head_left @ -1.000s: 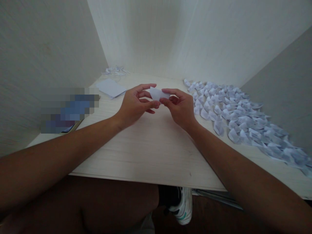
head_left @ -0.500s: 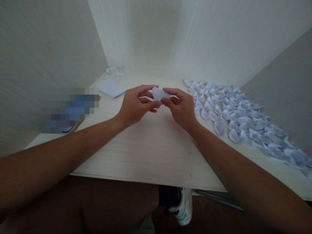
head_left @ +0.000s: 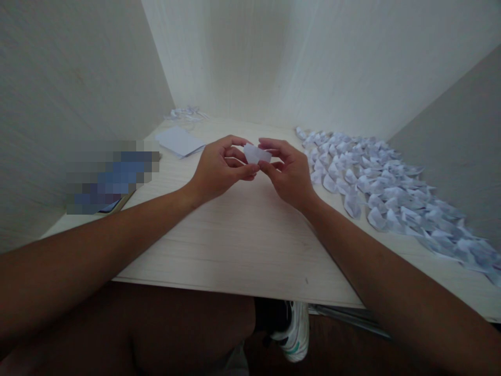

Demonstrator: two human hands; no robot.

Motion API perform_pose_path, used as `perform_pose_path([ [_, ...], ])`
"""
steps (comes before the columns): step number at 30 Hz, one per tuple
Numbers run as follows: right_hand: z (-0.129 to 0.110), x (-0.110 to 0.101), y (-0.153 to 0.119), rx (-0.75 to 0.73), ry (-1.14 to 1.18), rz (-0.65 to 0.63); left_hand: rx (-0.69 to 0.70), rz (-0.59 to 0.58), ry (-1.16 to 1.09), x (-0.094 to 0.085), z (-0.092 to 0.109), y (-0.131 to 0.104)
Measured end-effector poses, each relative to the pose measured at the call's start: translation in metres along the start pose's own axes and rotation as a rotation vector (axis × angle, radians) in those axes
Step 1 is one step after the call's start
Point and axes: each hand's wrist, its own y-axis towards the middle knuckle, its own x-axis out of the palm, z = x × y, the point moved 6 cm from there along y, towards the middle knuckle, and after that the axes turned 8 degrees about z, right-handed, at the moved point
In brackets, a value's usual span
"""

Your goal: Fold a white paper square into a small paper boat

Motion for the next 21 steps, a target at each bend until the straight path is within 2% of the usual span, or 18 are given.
perform_pose_path([
  [4,-0.008,0.000,0.000,-0.043,-0.058,-0.047,0.012,-0.010,0.001,0.000,-0.002,0.001],
  [14,-0.018,-0.002,0.000,-0.119,-0.108,0.000,0.035,-0.013,-0.021,0.001,-0.004,0.001],
  [21,-0.020,0.001,-0.001,-0.180,-0.112,-0.082,0.051,-0.036,-0.012,0.002,-0.002,0.001],
])
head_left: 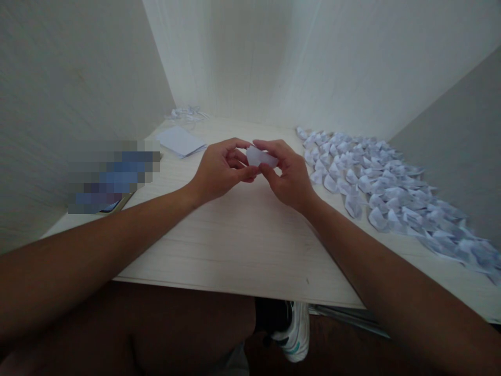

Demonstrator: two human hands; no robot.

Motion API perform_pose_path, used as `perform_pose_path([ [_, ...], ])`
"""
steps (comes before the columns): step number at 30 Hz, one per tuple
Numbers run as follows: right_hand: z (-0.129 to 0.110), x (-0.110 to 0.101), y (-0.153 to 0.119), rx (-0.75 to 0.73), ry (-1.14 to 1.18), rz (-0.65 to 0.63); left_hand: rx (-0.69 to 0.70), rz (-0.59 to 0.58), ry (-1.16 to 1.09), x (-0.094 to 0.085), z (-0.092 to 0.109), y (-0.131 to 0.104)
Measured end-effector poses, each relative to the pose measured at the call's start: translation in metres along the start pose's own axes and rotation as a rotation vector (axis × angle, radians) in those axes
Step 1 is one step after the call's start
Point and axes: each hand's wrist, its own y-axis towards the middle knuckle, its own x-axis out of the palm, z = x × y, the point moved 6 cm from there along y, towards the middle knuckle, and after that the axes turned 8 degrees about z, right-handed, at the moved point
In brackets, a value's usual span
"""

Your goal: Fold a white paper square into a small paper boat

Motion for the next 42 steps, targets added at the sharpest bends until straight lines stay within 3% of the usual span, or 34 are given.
perform_pose_path([
  [15,-0.006,-0.005,0.003,-0.027,-0.089,0.065,-0.042,0.013,0.062,-0.001,0.003,-0.001],
  [24,0.019,0.002,-0.001,0.238,0.117,0.042,-0.095,0.070,0.024,-0.005,0.000,-0.001],
  [36,0.020,0.002,-0.002,0.205,0.217,-0.046,-0.143,0.072,-0.077,-0.005,0.002,0.000],
  [42,0.016,-0.003,0.000,0.112,0.023,0.015,-0.282,0.006,-0.157,-0.002,-0.008,-0.002],
])
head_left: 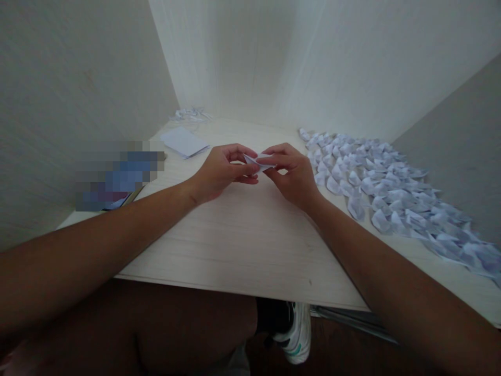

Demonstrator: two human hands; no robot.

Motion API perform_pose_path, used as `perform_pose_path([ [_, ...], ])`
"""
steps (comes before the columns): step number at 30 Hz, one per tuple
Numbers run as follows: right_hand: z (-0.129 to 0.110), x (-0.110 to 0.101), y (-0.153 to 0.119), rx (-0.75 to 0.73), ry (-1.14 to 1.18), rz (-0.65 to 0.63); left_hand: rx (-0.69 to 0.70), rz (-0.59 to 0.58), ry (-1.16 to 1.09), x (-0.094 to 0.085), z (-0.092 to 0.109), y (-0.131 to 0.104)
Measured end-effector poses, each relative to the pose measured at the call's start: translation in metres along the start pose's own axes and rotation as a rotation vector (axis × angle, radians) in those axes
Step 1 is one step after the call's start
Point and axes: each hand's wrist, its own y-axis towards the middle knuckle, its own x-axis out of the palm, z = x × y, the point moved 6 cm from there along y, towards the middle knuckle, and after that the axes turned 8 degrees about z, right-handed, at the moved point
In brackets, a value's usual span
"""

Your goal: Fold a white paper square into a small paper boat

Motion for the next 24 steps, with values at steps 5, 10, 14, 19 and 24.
perform_pose_path([
  [5,-0.003,-0.003,0.002,-0.055,-0.094,0.049,-0.020,-0.041,0.021,-0.001,-0.002,0.001],
  [10,0.007,-0.002,0.003,0.041,-0.021,0.047,0.178,-0.094,0.228,-0.008,0.007,0.009],
  [14,0.015,0.002,0.002,0.161,0.071,0.020,0.346,0.013,0.405,-0.017,0.017,0.013],
  [19,0.009,0.009,0.000,0.239,0.179,-0.054,0.321,-0.006,0.440,-0.014,0.017,0.011],
  [24,0.009,0.010,-0.002,0.319,0.224,-0.067,0.269,-0.043,0.359,-0.009,0.013,0.011],
])
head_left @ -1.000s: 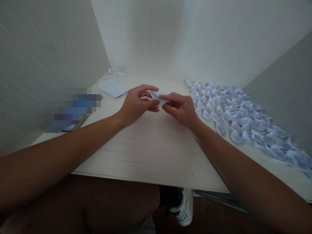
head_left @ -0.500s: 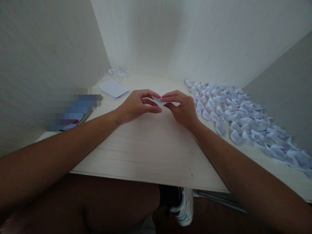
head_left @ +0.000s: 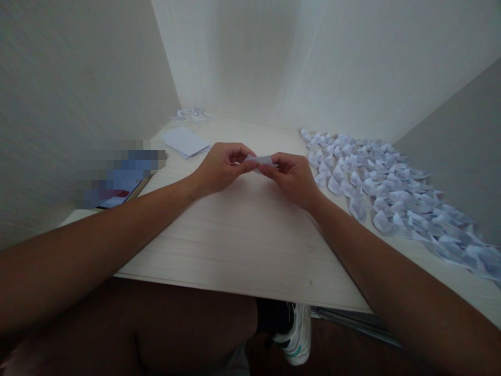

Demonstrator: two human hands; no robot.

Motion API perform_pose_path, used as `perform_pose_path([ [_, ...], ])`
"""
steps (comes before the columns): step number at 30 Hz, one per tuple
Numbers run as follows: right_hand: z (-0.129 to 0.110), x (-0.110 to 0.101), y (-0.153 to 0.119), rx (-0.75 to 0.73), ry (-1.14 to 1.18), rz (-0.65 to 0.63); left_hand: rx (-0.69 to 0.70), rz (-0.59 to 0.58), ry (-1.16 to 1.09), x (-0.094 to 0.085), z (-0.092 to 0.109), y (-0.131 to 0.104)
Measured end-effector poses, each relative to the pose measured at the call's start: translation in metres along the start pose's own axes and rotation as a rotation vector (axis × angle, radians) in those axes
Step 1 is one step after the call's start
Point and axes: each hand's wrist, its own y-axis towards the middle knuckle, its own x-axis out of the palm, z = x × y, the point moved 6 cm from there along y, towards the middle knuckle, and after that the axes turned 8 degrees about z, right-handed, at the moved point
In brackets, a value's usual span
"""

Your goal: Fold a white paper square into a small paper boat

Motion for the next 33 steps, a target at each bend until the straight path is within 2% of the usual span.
perform_pose_path([
  [5,0.006,0.001,0.000,0.103,0.114,-0.007,-0.160,-0.050,-0.235,0.006,-0.007,-0.002],
  [9,0.010,0.005,-0.003,0.272,0.297,-0.028,-0.373,-0.183,-0.418,0.011,-0.012,-0.009],
  [12,0.010,0.010,-0.006,0.377,0.392,-0.076,-0.420,-0.227,-0.464,0.011,-0.012,-0.011],
  [20,0.008,0.011,-0.006,0.349,0.363,-0.110,-0.363,-0.168,-0.404,0.013,-0.018,-0.009],
  [26,0.008,0.004,-0.002,0.224,0.234,-0.001,-0.215,-0.051,-0.345,0.012,-0.012,-0.007],
  [33,0.004,0.002,-0.002,0.156,0.158,0.042,-0.095,0.071,-0.149,0.007,-0.002,-0.006],
])
